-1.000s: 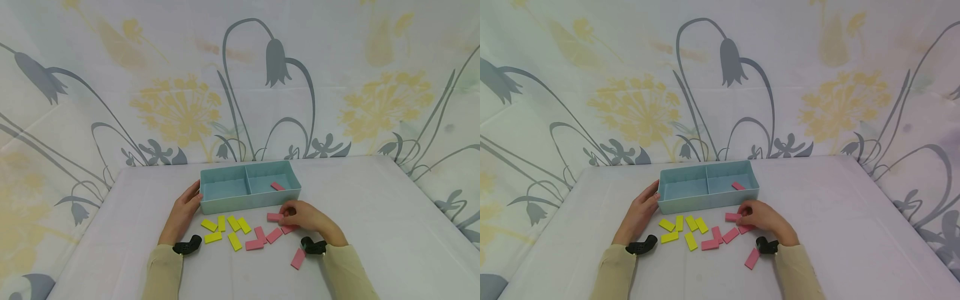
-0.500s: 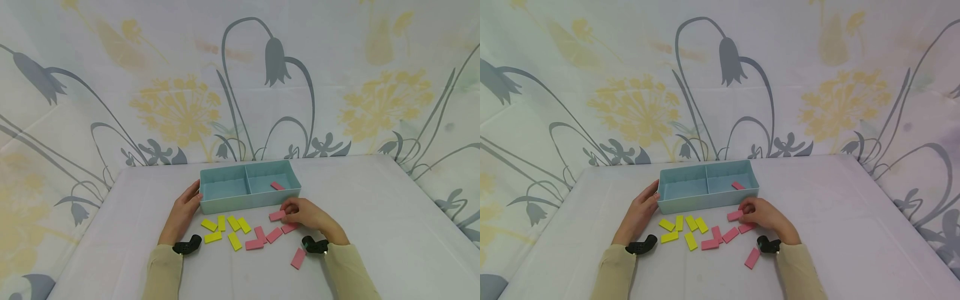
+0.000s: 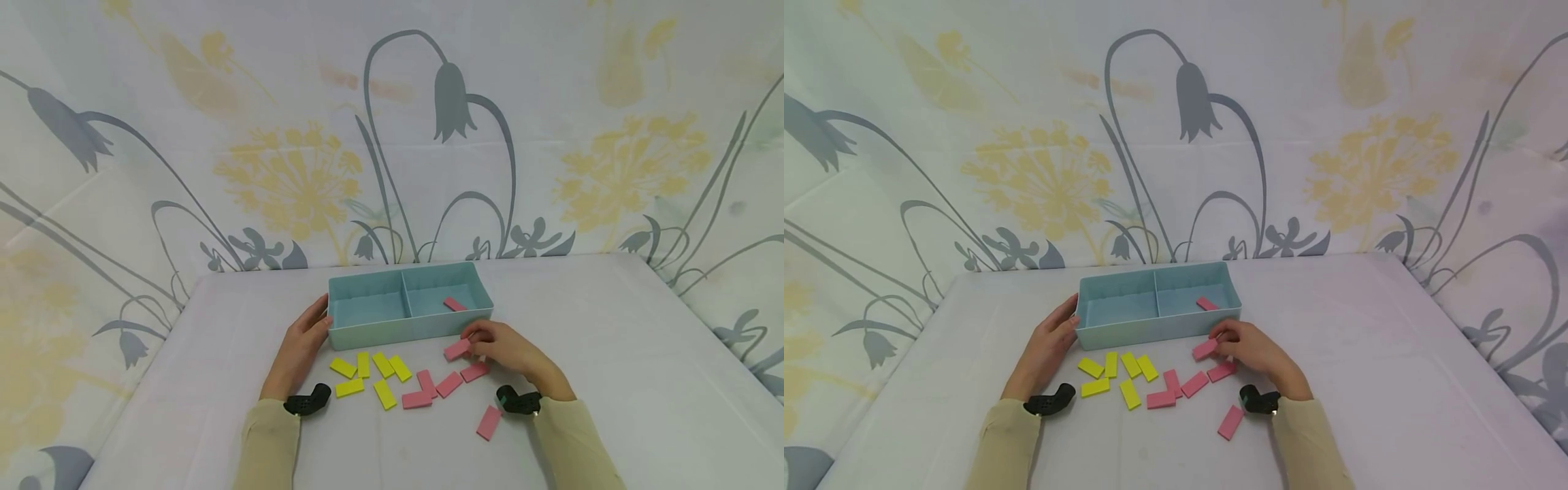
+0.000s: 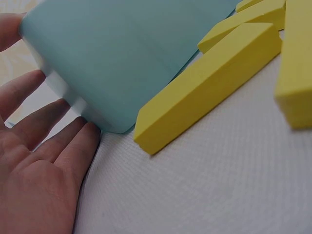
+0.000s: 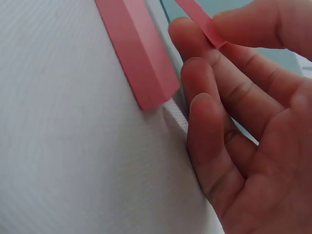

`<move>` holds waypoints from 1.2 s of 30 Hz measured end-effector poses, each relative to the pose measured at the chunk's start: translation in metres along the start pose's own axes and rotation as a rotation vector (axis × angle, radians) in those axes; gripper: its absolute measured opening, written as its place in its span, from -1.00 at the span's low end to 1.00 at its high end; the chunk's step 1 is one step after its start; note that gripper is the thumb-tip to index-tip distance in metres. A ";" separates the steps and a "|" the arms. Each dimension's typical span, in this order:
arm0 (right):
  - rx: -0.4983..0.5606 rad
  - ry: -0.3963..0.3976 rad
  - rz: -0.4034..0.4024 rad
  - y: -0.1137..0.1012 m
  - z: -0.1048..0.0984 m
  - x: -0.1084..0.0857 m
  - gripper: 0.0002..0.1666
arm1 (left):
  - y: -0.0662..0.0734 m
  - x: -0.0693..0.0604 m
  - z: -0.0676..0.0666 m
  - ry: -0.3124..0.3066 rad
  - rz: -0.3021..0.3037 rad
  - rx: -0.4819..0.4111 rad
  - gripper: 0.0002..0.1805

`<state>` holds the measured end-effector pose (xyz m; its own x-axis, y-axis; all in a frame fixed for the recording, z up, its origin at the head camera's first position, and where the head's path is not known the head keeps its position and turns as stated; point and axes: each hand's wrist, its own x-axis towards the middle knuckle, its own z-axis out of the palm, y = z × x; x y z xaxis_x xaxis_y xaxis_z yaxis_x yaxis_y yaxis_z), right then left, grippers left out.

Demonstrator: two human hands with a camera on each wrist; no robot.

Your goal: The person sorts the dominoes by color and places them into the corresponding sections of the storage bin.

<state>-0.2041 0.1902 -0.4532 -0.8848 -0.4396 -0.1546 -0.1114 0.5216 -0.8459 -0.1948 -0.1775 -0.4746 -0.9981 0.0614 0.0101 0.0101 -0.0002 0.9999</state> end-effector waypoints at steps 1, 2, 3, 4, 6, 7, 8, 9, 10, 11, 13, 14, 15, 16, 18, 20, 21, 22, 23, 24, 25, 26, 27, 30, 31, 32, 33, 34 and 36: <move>0.006 0.004 0.002 0.000 -0.001 -0.001 -0.75 | 0.000 0.000 0.000 0.004 -0.001 0.003 -0.41; 0.011 0.007 -0.002 -0.001 -0.001 -0.001 -0.75 | 0.000 0.000 0.000 0.006 -0.001 0.008 -0.41; 0.015 0.011 -0.002 -0.002 -0.001 -0.002 -0.75 | 0.000 0.000 0.000 0.003 -0.002 0.009 -0.40; 0.022 0.012 -0.001 -0.002 -0.001 -0.002 -0.76 | 0.000 0.000 0.000 0.006 -0.004 0.017 -0.40; 0.036 0.013 0.000 -0.002 -0.001 -0.002 -0.76 | 0.000 0.000 0.000 0.005 -0.005 0.022 -0.40; 0.042 0.014 0.005 -0.002 -0.002 -0.002 -0.76 | 0.000 0.000 0.000 0.005 -0.009 0.026 -0.40; 0.045 0.013 0.003 -0.001 -0.002 -0.003 -0.76 | 0.000 0.000 0.000 0.003 -0.009 0.024 -0.40; 0.051 0.010 0.004 -0.001 -0.002 -0.002 -0.76 | 0.000 0.000 0.000 -0.001 -0.011 0.021 -0.40; 0.054 0.009 0.004 0.000 -0.002 -0.002 -0.75 | 0.000 -0.001 0.000 0.002 -0.012 0.013 -0.40; 0.056 0.009 0.003 0.001 -0.002 -0.002 -0.74 | 0.000 -0.001 0.000 0.001 -0.013 0.004 -0.40; 0.062 0.009 0.007 0.002 -0.003 -0.002 -0.73 | -0.001 -0.001 0.000 0.005 -0.012 0.002 -0.41; 0.066 0.009 0.008 0.002 -0.003 -0.002 -0.72 | -0.001 -0.002 -0.001 0.007 -0.013 0.000 -0.42; 0.075 0.011 0.016 0.002 -0.004 -0.002 -0.72 | -0.001 -0.002 -0.001 0.010 -0.014 0.002 -0.42; 0.078 0.011 0.018 0.002 -0.004 -0.002 -0.71 | -0.001 -0.002 -0.001 0.011 -0.013 0.008 -0.42; 0.092 0.011 0.020 0.002 -0.005 -0.002 -0.70 | -0.001 -0.001 -0.001 0.014 -0.011 0.020 -0.42; 0.105 0.009 0.014 0.002 -0.006 -0.003 -0.69 | -0.001 -0.001 0.000 0.015 -0.013 0.019 -0.42; 0.110 0.007 0.006 0.002 -0.007 -0.003 -0.68 | -0.001 0.000 0.000 0.015 -0.013 0.016 -0.42; 0.112 0.006 -0.003 0.002 -0.007 -0.004 -0.68 | 0.000 0.000 0.000 0.015 -0.014 0.012 -0.42; 0.118 0.007 -0.007 0.002 -0.007 -0.004 -0.68 | 0.000 0.000 0.001 0.020 -0.019 0.011 -0.42; 0.119 0.008 -0.009 0.002 -0.007 -0.004 -0.69 | 0.000 0.000 0.001 0.015 -0.020 0.005 -0.42; 0.120 0.010 -0.010 0.002 -0.008 -0.004 -0.69 | 0.001 0.000 0.001 0.015 -0.023 0.006 -0.42; 0.124 0.014 -0.009 0.003 -0.008 -0.004 -0.70 | 0.001 0.001 0.001 0.013 -0.024 0.006 -0.42; 0.126 0.017 -0.010 0.003 -0.008 -0.004 -0.71 | 0.001 0.000 0.001 0.011 -0.025 0.004 -0.41; 0.134 0.031 -0.004 0.004 -0.007 -0.003 -0.73 | 0.001 0.001 0.000 0.002 -0.022 -0.002 -0.40; 0.137 0.035 -0.004 0.005 -0.007 -0.002 -0.73 | 0.001 0.000 0.000 0.003 -0.021 -0.004 -0.41; 0.141 0.042 -0.004 0.005 -0.007 -0.002 -0.74 | 0.001 0.000 0.000 0.000 -0.019 -0.008 -0.41; 0.140 0.044 -0.010 0.006 -0.007 -0.001 -0.74 | 0.001 0.000 0.000 -0.001 -0.021 -0.011 -0.41; 0.143 0.050 -0.010 0.007 -0.006 -0.001 -0.75 | 0.001 0.000 0.000 0.002 -0.021 -0.014 -0.41; 0.147 0.061 -0.012 0.008 -0.006 0.000 -0.76 | 0.001 0.000 0.000 0.008 -0.024 -0.012 -0.43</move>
<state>-0.2078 0.1984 -0.4566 -0.9101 -0.3978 -0.1162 -0.0590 0.4019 -0.9138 -0.1949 -0.1775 -0.4737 -0.9985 0.0533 -0.0140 -0.0146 -0.0113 0.9998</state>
